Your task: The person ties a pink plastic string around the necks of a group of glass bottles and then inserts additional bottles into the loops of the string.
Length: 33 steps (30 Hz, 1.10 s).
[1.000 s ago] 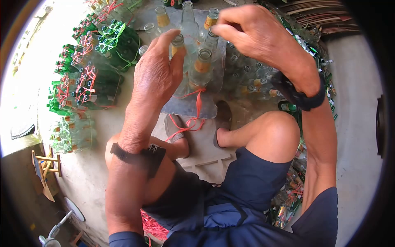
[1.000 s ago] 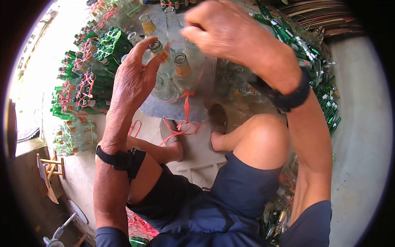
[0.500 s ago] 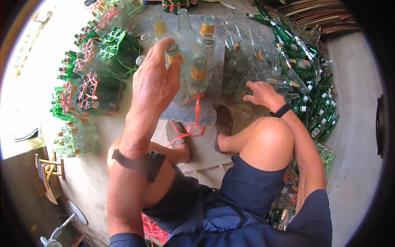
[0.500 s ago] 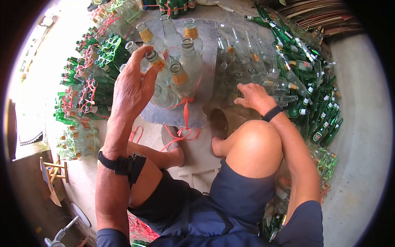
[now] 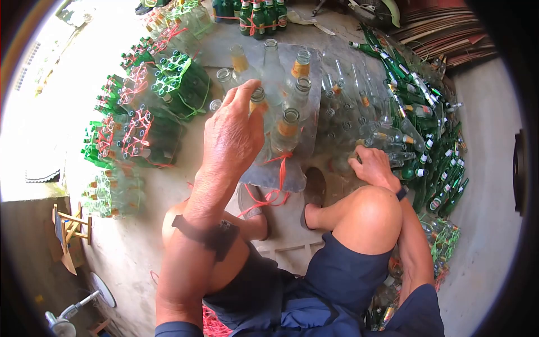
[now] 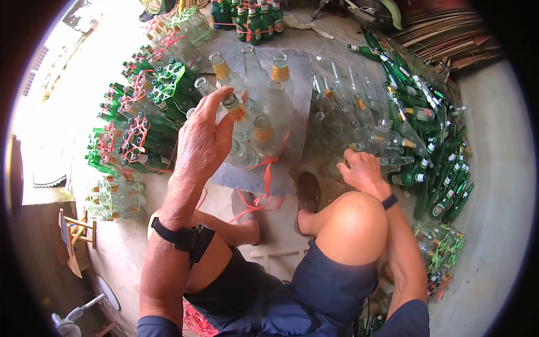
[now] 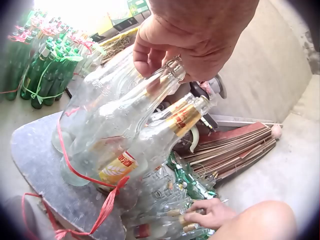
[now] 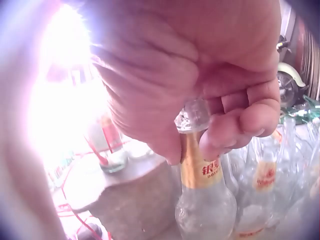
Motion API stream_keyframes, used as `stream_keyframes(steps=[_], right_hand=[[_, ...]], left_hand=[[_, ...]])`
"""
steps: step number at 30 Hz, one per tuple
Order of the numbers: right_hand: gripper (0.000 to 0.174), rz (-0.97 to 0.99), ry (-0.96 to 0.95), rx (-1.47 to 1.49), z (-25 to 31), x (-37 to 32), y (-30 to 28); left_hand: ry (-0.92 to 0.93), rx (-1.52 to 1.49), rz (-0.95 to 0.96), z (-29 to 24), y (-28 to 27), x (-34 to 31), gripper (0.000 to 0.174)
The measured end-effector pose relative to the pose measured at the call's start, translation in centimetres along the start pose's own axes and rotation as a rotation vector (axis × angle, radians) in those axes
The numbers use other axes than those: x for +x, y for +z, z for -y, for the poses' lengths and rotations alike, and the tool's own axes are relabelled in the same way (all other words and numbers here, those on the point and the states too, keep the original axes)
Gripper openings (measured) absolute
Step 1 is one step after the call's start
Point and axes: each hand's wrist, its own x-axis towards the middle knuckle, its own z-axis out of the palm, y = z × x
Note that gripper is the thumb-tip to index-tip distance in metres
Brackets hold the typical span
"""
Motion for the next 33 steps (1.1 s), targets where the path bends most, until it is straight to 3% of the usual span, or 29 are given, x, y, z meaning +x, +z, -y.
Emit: stream_keyframes(steps=[6, 10, 14, 17, 21, 27, 33], right_hand=[[0.024, -0.167, -0.007, 0.055, 2.0, -2.9, -11.0], [0.015, -0.244, -0.006, 0.333, 4.9, -4.4, -20.0], [0.016, -0.510, -0.131, 0.320, 6.4, -4.8, -26.6], [0.020, -0.639, -0.052, 0.404, 8.4, -4.4, -30.5], [0.023, -0.852, -0.304, 0.417, 10.8, -0.1, -30.5], [0.023, -0.659, -0.329, 0.525, 15.4, 6.5, -28.0], [0.028, -0.733, -0.509, 0.454, 20.0, 9.8, -25.1]], left_hand=[[0.004, 0.050, -0.016, 0.2, 0.3, 0.1, 0.042], [-0.003, 0.031, -0.022, 0.3, 0.5, 0.1, 0.041], [-0.009, 0.015, -0.024, 0.5, 0.5, 0.1, 0.042], [0.009, 0.007, -0.040, 0.5, 0.5, 0.1, 0.042], [0.000, 0.005, -0.024, 0.3, 0.4, 0.1, 0.042], [-0.009, 0.002, -0.020, 0.4, 0.3, 0.0, 0.041], [0.005, -0.008, -0.023, 0.4, 0.2, 0.0, 0.041]])
